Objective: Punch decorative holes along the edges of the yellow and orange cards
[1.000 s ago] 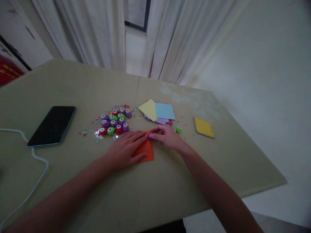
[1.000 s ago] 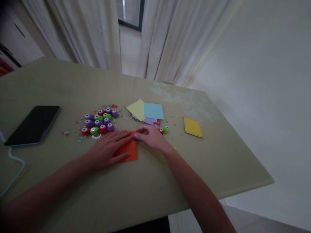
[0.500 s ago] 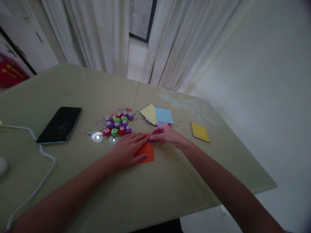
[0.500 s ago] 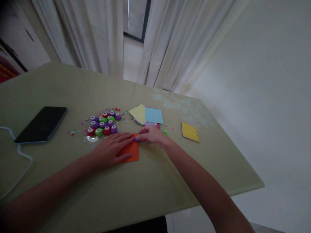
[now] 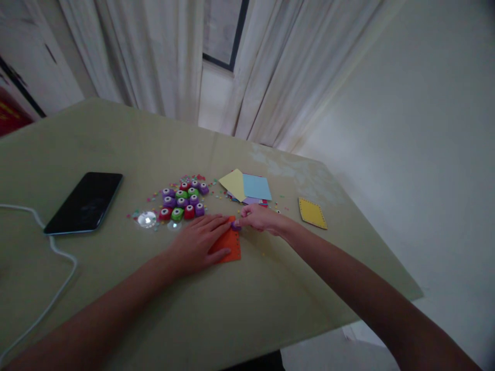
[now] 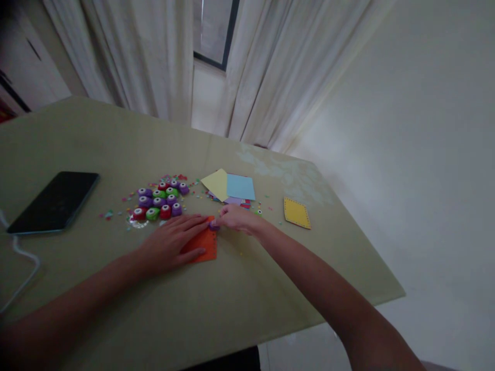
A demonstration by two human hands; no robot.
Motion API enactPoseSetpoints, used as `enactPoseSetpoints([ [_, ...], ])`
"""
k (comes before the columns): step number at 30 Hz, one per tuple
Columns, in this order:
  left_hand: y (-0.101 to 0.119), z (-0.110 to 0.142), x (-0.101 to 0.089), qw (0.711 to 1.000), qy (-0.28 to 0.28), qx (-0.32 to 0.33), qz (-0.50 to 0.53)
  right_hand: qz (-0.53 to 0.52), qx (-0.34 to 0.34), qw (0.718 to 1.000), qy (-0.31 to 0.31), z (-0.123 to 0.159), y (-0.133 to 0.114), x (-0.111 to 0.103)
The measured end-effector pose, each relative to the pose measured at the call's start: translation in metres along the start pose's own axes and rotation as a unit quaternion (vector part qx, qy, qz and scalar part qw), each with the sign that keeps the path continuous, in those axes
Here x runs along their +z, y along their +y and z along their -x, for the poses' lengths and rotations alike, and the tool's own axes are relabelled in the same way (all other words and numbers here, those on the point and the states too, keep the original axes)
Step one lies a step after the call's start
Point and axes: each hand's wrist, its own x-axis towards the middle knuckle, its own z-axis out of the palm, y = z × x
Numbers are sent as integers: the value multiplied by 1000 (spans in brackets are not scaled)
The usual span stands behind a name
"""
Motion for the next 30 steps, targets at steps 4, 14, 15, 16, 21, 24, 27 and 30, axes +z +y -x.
enactPoseSetpoints([
  [4, 0, 0, 0, 1000, -6, -3, -3, 24, -1, 1000, -11, 1, -3, 0],
  [14, 4, -2, -5, 1000, -19, -8, -12, 35, -6, 999, -6, 0, 0, 3],
  [15, 4, -2, -5, 1000, -17, -8, -10, 32, -6, 999, -4, 0, 1, 4],
  [16, 4, -2, -5, 1000, -17, -8, -9, 31, -6, 999, -1, 1, 2, 4],
  [21, 4, -2, -5, 1000, -7, -7, -11, -49, -22, 998, 28, 12, 5, 10],
  [24, 5, -2, -7, 1000, -13, -10, -13, -42, -55, 996, 56, 17, 10, 10],
  [27, 6, -2, -10, 1000, -23, -12, -13, 45, -74, 986, 140, 21, 18, 3],
  [30, 7, -2, -11, 999, -30, -14, -19, 86, -71, 967, 229, 26, 26, -5],
])
